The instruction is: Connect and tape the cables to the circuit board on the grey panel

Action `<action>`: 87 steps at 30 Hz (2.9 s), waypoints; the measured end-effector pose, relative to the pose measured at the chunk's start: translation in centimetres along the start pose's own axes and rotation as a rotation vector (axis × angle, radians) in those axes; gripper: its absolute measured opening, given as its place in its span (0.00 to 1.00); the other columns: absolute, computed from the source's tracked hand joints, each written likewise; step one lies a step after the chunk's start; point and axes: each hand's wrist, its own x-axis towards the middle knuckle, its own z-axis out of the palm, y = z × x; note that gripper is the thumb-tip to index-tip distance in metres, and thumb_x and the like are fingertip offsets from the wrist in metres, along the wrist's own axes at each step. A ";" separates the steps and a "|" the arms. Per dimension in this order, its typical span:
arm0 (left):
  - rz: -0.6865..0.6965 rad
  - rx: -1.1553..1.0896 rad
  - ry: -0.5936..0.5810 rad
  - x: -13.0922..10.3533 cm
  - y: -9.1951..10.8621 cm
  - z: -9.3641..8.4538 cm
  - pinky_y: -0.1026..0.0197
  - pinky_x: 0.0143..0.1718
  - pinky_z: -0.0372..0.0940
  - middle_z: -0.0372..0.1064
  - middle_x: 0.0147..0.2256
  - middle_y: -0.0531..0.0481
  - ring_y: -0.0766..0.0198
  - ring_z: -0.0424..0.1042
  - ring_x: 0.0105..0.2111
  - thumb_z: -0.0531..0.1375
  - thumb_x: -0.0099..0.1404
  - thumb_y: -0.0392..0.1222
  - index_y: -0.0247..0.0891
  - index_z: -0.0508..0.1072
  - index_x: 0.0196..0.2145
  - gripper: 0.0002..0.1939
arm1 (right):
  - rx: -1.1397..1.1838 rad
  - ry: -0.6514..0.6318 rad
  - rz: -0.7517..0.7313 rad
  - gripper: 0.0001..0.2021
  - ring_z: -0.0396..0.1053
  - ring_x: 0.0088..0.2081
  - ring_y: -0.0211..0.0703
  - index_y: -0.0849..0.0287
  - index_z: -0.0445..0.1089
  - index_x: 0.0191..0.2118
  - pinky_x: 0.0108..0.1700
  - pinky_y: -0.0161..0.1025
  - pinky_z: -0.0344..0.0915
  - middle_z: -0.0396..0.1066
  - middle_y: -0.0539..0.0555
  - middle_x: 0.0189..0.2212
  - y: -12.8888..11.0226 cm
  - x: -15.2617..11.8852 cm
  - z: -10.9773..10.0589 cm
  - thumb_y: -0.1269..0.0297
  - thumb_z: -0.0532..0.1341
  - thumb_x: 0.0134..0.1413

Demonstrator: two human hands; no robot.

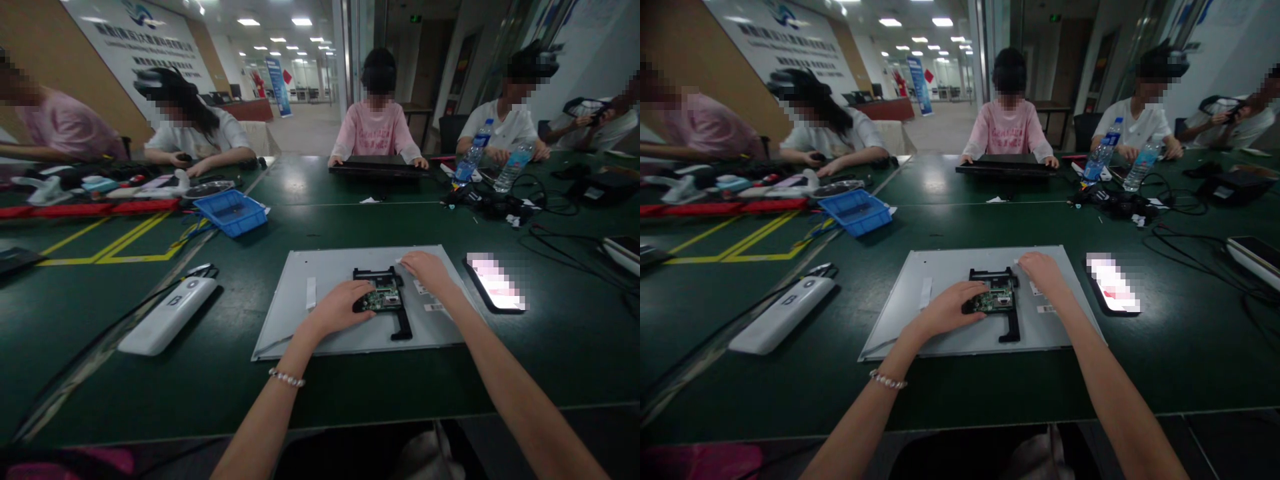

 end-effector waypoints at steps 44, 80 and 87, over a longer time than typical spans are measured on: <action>-0.028 0.089 -0.013 -0.2 -0.4 0.0 0.49 0.57 0.54 0.59 0.57 0.44 0.54 0.60 0.56 0.59 0.59 0.50 0.39 0.60 0.56 0.29 | 0.186 0.016 -0.164 0.10 0.69 0.44 0.46 0.58 0.72 0.41 0.44 0.39 0.63 0.72 0.57 0.42 1.7 -0.9 0.1 0.64 0.56 0.58; -0.011 0.068 -0.001 -0.2 -0.1 -0.3 0.49 0.55 0.58 0.60 0.56 0.43 0.53 0.63 0.54 0.60 0.58 0.49 0.39 0.64 0.53 0.26 | 0.076 -0.079 -0.168 0.13 0.69 0.44 0.46 0.60 0.72 0.41 0.43 0.36 0.61 0.73 0.59 0.38 -7.6 3.3 -1.2 0.68 0.50 0.61; 0.000 0.076 -0.001 -0.2 -0.3 -0.2 0.50 0.56 0.56 0.60 0.56 0.42 0.53 0.62 0.54 0.60 0.58 0.48 0.37 0.63 0.53 0.27 | 0.138 -0.055 -0.164 0.13 0.68 0.44 0.45 0.59 0.72 0.40 0.44 0.37 0.61 0.74 0.58 0.38 -7.6 2.8 -0.9 0.68 0.50 0.62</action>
